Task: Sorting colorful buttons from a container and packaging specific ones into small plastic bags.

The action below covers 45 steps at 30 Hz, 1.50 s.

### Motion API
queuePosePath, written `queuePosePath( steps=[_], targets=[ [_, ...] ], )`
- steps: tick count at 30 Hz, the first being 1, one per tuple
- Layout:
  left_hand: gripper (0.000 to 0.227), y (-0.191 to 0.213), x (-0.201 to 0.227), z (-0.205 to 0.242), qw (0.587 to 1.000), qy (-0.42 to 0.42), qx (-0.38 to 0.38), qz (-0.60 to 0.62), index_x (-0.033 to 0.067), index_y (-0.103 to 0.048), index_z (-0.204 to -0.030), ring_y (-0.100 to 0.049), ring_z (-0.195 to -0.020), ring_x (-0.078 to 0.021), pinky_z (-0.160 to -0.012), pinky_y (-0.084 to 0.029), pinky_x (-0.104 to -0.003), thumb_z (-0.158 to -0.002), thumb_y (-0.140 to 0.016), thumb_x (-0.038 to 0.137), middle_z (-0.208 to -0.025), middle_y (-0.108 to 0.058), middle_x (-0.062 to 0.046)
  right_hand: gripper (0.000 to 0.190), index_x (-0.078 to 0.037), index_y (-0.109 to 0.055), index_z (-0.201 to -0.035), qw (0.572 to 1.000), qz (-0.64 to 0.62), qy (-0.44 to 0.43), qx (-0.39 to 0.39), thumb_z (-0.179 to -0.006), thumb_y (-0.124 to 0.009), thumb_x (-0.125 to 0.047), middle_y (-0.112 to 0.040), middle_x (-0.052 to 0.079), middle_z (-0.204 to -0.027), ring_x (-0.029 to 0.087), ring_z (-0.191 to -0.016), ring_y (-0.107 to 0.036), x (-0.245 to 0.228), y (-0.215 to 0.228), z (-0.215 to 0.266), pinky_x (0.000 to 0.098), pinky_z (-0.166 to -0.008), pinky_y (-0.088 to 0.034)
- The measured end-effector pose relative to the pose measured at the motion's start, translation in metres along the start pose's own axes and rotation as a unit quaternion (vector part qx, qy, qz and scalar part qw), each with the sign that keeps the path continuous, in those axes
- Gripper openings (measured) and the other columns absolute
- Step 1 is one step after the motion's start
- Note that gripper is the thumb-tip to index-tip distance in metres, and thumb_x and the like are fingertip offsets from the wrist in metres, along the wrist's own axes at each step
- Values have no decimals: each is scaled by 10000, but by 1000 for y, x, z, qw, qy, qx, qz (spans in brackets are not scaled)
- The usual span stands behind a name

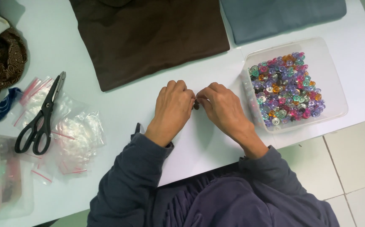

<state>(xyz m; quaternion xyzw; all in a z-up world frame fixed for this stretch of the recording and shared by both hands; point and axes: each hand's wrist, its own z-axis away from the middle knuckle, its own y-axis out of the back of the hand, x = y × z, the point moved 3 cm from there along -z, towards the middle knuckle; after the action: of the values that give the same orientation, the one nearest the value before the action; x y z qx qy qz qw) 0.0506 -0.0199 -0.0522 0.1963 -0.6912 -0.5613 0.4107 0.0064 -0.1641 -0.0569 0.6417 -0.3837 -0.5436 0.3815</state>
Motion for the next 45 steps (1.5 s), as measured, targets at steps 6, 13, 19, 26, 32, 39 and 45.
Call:
queuePosePath(
  steps=[6, 13, 19, 26, 32, 39, 45],
  targets=[
    [95, 22, 8, 0, 999, -4, 42, 20, 51, -795, -947, -582, -809, -233, -698, -485, -360, -912, -722, 100, -825, -622, -105, 66, -93, -752, -1027, 996, -33, 44, 74, -963, -737, -91, -651, 52, -860, 235, -743, -699, -7, 23, 12, 321, -610, -543],
    [111, 27, 75, -32, 980, -112, 130, 101, 59, -760, -990, -601, -857, -303, -712, -510, -425, -910, -714, 121, -884, -618, -118, 127, -104, -764, -1057, 992, -28, 27, 120, -934, -786, -83, -682, 77, -942, 267, -815, -698, 32, 96, 48, 357, -667, -579],
    [167, -19, 146, -80, 962, -197, 157, 103, 58, -650, -823, -556, -825, -335, -637, -462, -449, -770, -642, -100, -867, -551, -97, 161, -97, -775, -1151, 988, 1, -116, 99, -1024, -678, -81, -689, 107, -1067, 243, -775, -675, 121, 130, 59, 375, -738, -526],
    [147, -79, 164, -132, 976, -163, 147, 7, 84, -681, -732, -589, -806, -279, -632, -494, -392, -731, -743, -49, -816, -587, -92, 126, -139, -803, -1066, 984, 83, -153, 23, -965, -740, -181, -698, 100, -1036, 306, -871, -695, 162, 115, 42, 444, -735, -555],
    [75, -73, 160, -130, 979, -167, 115, -10, 35, -714, -763, -598, -787, -236, -606, -470, -364, -778, -784, 13, -783, -591, -106, 134, -171, -803, -1050, 971, 156, -172, -64, -941, -735, -210, -698, 92, -1081, 282, -1010, -693, 167, 96, 39, 449, -810, -599],
    [43, -47, 160, -122, 976, -179, 107, 65, -14, -732, -777, -586, -810, -248, -628, -517, -345, -761, -760, -43, -817, -567, -132, 194, -77, -793, -1037, 986, 16, -167, -2, -1010, -703, -247, -692, 176, -1114, 291, -878, -689, 157, 112, 44, 473, -743, -582],
    [68, -19, 150, -104, 964, -179, 142, 133, -53, -732, -813, -586, -852, -300, -668, -541, -348, -781, -723, -112, -868, -556, -159, 215, -74, -774, -1035, 992, -55, -74, 86, -1027, -749, -287, -674, 174, -1110, 297, -855, -687, 167, 105, 49, 447, -692, -570]
  ],
)
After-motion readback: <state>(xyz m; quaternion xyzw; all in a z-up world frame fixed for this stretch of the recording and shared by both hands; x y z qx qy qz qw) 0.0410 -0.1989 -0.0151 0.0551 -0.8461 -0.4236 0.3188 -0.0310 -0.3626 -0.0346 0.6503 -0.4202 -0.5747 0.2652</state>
